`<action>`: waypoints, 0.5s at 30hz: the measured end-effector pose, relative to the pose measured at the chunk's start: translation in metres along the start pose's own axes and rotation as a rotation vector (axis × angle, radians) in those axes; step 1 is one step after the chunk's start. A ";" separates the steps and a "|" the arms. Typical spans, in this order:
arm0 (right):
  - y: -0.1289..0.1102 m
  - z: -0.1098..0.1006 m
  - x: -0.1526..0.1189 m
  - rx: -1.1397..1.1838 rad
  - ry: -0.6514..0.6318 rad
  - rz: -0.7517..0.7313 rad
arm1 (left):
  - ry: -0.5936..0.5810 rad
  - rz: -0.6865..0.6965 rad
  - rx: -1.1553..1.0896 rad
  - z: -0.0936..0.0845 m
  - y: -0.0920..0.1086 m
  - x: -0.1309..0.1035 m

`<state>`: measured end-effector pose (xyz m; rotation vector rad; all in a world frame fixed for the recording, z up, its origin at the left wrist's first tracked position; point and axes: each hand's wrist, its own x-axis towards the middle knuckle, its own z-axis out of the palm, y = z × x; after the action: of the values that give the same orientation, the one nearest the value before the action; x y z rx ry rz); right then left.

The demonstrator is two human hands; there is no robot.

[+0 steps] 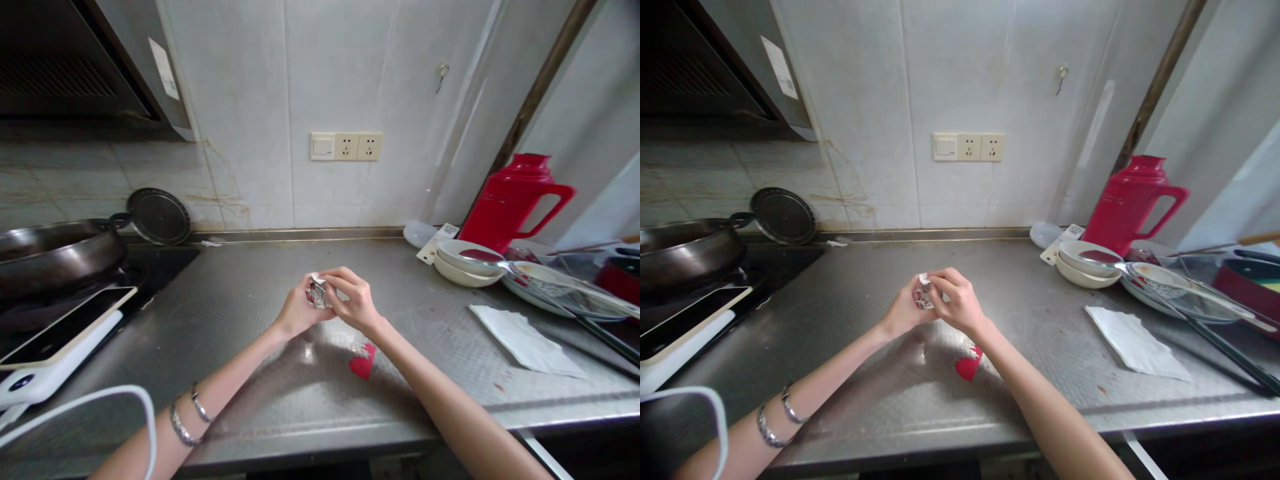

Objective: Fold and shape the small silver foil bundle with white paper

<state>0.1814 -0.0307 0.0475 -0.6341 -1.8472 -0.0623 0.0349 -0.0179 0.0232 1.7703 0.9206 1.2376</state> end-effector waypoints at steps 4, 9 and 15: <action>-0.003 0.000 0.001 0.008 0.027 -0.047 | 0.021 0.005 -0.019 -0.001 -0.003 0.002; -0.006 -0.002 0.003 0.041 0.047 -0.071 | 0.029 -0.031 -0.091 -0.001 -0.004 0.004; -0.013 -0.002 0.004 0.077 0.023 -0.146 | 0.048 -0.138 -0.242 -0.004 -0.001 0.008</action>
<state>0.1766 -0.0406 0.0551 -0.4428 -1.8621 -0.0933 0.0333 -0.0103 0.0266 1.4696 0.8657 1.2496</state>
